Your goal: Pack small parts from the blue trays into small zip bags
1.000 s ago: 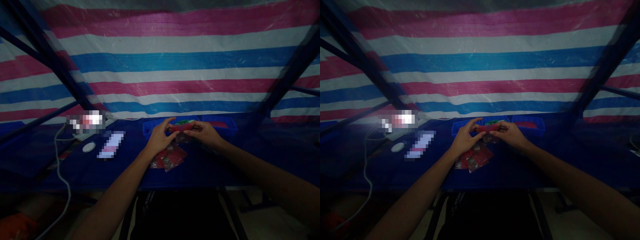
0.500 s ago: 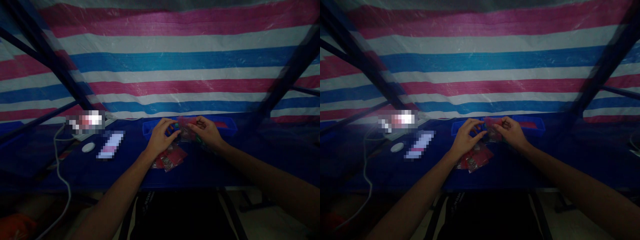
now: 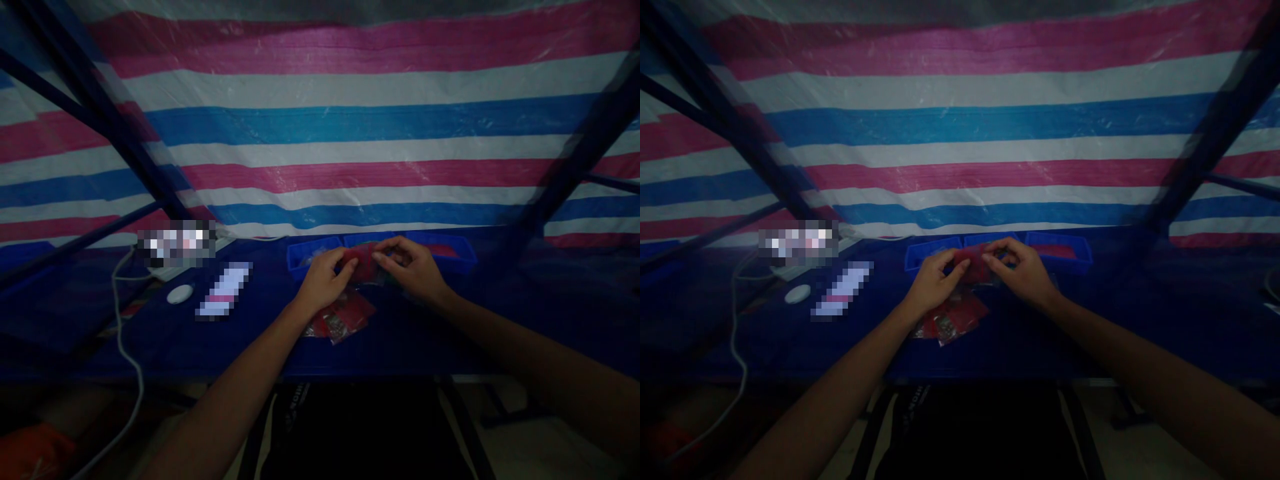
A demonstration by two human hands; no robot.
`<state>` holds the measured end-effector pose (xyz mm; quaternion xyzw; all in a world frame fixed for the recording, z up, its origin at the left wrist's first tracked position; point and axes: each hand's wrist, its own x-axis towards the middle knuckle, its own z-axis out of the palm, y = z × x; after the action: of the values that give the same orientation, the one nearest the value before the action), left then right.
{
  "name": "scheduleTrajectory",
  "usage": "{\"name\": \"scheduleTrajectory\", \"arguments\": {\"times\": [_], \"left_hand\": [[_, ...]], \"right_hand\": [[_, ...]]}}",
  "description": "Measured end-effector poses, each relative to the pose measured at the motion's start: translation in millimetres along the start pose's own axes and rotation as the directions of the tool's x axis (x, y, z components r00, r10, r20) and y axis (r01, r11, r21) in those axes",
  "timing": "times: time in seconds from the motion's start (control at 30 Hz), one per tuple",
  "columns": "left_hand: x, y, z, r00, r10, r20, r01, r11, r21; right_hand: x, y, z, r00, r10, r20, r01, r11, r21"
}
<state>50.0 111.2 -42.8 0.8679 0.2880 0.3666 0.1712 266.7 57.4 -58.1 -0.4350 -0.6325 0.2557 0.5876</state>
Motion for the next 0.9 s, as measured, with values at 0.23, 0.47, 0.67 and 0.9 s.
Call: {"name": "scheduleTrajectory", "arguments": {"times": [0.23,0.47,0.67,0.9], "left_hand": [[-1,8,-2,0.997,-0.006,0.082,0.016,0.992,-0.123],[-1,7,1,0.997,-0.039,0.064,0.046,0.991,-0.123],[1,-1,2,0.996,-0.067,-0.057,0.053,0.976,-0.209],[1,-1,1,0.994,-0.053,-0.098,0.042,0.993,-0.107]], "right_hand": [[2,-8,-6,0.988,-0.14,0.071,0.149,0.979,-0.14],[5,3,-6,0.993,0.041,0.113,-0.037,0.999,-0.034],[26,3,-43,0.987,-0.066,-0.144,0.035,0.978,-0.207],[43,1,-119,0.924,-0.368,-0.105,0.13,0.561,-0.818]]}}
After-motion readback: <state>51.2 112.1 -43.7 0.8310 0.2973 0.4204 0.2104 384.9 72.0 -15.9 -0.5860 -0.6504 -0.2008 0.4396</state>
